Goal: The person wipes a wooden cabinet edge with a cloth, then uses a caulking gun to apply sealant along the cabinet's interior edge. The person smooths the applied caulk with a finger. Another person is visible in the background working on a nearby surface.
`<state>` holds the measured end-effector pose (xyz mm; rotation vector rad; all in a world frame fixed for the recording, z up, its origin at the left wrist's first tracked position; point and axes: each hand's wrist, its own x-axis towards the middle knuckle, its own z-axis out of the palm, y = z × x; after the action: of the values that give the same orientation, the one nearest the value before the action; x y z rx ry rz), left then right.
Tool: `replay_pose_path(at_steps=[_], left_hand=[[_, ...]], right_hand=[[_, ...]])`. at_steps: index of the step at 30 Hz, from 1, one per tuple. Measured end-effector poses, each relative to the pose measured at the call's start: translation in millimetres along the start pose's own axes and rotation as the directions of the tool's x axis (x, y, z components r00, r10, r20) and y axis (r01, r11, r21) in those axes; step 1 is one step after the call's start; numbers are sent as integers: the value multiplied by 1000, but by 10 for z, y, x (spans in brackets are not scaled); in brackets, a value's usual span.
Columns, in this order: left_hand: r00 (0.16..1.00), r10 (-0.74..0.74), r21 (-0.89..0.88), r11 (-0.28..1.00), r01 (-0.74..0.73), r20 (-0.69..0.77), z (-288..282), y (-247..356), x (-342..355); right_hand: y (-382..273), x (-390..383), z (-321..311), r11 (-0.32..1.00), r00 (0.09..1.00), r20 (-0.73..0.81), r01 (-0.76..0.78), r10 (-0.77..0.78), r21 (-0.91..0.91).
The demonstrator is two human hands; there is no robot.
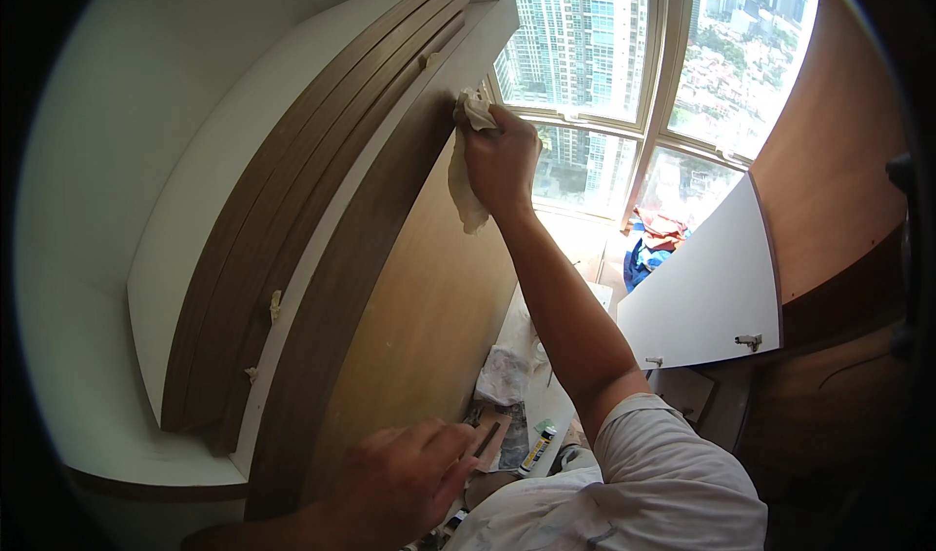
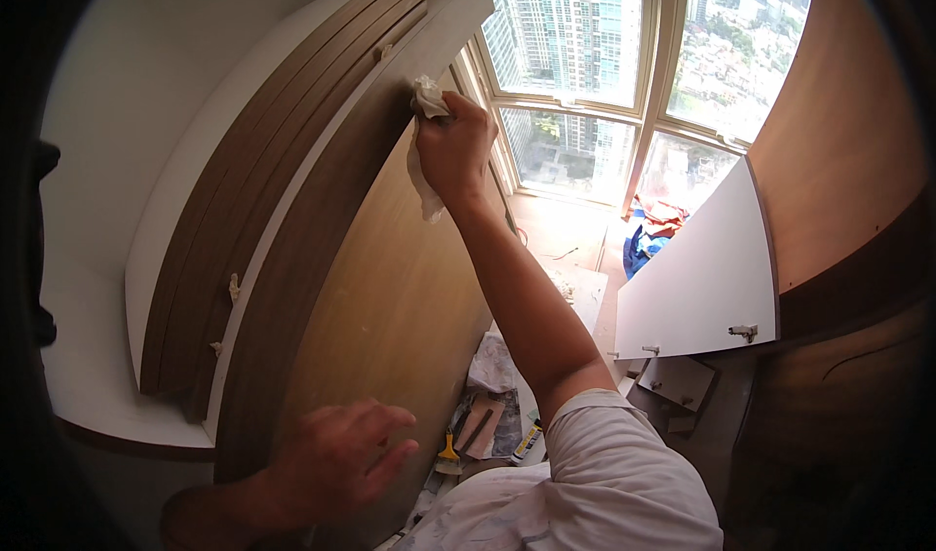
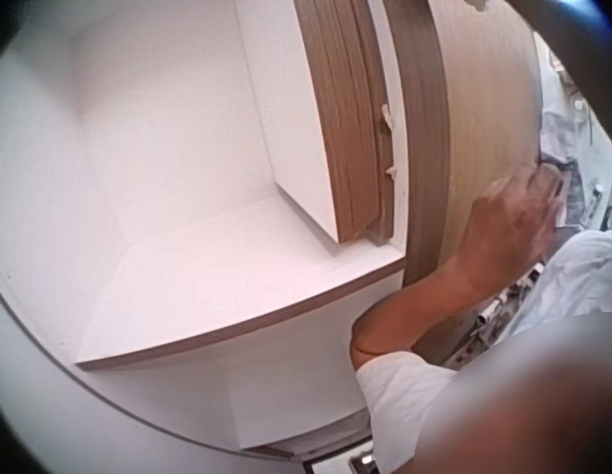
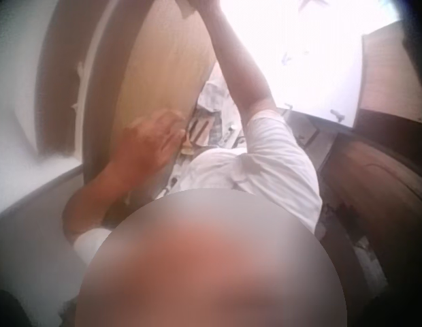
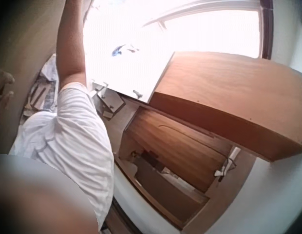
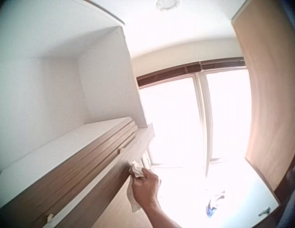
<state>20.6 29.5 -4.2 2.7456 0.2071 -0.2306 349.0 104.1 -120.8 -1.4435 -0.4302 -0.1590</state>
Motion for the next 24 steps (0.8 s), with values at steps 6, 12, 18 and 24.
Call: replay_pose_path(at_steps=[6,12,18,24], left_hand=[[1000,9,-9,1000,-9,-24,14,27,0],[998,30,-12,999,-31,-59,51,22,14],[998,27,36,999,-25,-55,39,32,-5],[998,24,47,999,-21,-52,42,19,1]], right_hand=[[-95,242,-6,990,996,-41,-73,78,117],[-44,-145,-73,1000,997,76,24,-25,14],[-120,159,-65,996,995,20,-94,94,2],[-95,-91,-92,1000,997,74,5,-6,19]])
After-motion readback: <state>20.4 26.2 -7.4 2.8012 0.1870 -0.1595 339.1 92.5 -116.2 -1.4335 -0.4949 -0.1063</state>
